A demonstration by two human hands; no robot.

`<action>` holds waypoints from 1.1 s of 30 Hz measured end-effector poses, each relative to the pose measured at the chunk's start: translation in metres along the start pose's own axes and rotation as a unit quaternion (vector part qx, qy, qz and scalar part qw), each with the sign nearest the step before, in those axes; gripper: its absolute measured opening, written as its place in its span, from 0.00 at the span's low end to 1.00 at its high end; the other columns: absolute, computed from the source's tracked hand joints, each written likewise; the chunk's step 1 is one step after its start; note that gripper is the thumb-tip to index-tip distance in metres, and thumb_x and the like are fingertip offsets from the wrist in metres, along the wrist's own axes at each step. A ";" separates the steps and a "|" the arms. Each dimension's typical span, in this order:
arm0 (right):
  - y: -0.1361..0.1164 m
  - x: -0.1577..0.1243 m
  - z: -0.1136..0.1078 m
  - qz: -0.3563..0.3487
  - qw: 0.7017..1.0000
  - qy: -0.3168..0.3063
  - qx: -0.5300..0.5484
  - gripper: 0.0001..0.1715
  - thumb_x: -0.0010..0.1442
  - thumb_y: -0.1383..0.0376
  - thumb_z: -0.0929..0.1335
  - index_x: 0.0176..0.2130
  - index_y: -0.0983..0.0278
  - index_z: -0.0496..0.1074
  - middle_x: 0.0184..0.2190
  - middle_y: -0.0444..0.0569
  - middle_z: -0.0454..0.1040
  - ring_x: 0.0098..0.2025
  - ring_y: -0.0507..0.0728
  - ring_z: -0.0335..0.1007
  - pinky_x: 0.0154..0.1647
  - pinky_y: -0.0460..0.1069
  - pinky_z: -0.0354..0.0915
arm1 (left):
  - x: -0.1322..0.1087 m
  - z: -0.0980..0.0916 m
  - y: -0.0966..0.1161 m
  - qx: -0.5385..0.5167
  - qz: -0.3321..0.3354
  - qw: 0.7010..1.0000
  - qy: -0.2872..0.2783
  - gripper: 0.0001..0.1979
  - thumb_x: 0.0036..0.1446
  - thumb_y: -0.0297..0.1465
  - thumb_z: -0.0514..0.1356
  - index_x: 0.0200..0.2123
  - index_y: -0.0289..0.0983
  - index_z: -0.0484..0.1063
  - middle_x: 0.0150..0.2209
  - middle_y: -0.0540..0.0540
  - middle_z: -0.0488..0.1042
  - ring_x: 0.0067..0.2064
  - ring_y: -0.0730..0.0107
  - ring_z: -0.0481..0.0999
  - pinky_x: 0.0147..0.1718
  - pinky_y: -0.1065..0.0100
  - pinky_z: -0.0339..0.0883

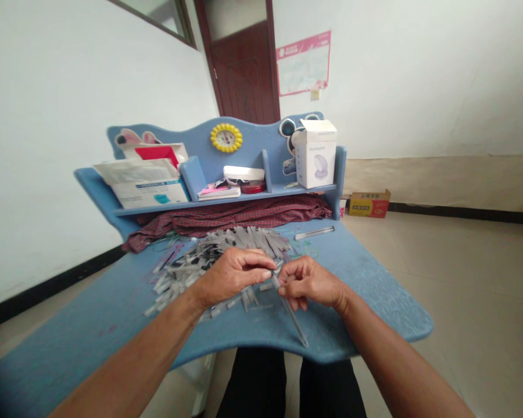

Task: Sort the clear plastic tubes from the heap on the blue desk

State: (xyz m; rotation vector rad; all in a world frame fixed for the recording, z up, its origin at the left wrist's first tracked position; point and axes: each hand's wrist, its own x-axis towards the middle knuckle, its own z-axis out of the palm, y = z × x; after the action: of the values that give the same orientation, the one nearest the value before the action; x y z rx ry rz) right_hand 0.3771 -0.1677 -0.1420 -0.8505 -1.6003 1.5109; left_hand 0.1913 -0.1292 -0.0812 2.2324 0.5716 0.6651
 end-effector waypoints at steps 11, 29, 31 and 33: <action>-0.001 0.000 0.001 -0.004 1.000 0.004 -0.017 0.07 0.49 0.66 0.69 0.25 0.68 0.68 0.14 0.41 0.70 0.13 0.45 0.61 0.14 0.40 0.59 | -0.001 0.006 -0.008 -0.097 -0.068 0.993 0.024 0.09 0.45 0.28 0.61 0.32 0.30 0.77 0.29 0.46 0.74 0.30 0.71 0.70 0.30 0.72 0.62; 0.005 0.005 0.009 -0.033 0.999 0.019 0.018 0.10 0.55 0.61 0.64 0.32 0.67 0.64 0.14 0.42 0.70 0.11 0.47 0.59 0.13 0.42 0.55 | -0.002 0.008 -0.016 -0.208 -0.182 0.957 0.084 0.10 0.43 0.32 0.63 0.29 0.31 0.74 0.21 0.49 0.71 0.21 0.77 0.66 0.19 0.76 0.55; 0.005 0.006 0.009 -0.029 0.999 0.026 0.011 0.11 0.55 0.60 0.63 0.32 0.67 0.65 0.13 0.41 0.69 0.11 0.47 0.58 0.13 0.41 0.53 | -0.004 0.008 -0.017 -0.208 -0.190 0.956 0.076 0.10 0.45 0.33 0.62 0.28 0.31 0.73 0.21 0.48 0.72 0.20 0.78 0.66 0.18 0.77 0.54; 0.006 0.006 0.009 -0.024 0.999 0.034 0.002 0.11 0.56 0.59 0.63 0.32 0.66 0.65 0.12 0.41 0.68 0.10 0.47 0.56 0.12 0.41 0.52 | -0.005 0.008 -0.018 -0.212 -0.191 0.955 0.080 0.09 0.45 0.32 0.62 0.28 0.31 0.73 0.21 0.48 0.72 0.20 0.78 0.66 0.18 0.77 0.54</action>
State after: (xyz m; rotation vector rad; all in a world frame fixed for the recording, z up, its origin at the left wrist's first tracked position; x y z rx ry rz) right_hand 0.3660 -0.1666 -0.1475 -0.8466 -1.5564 1.4374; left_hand 0.1891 -0.1244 -0.1010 1.6208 0.8275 0.6915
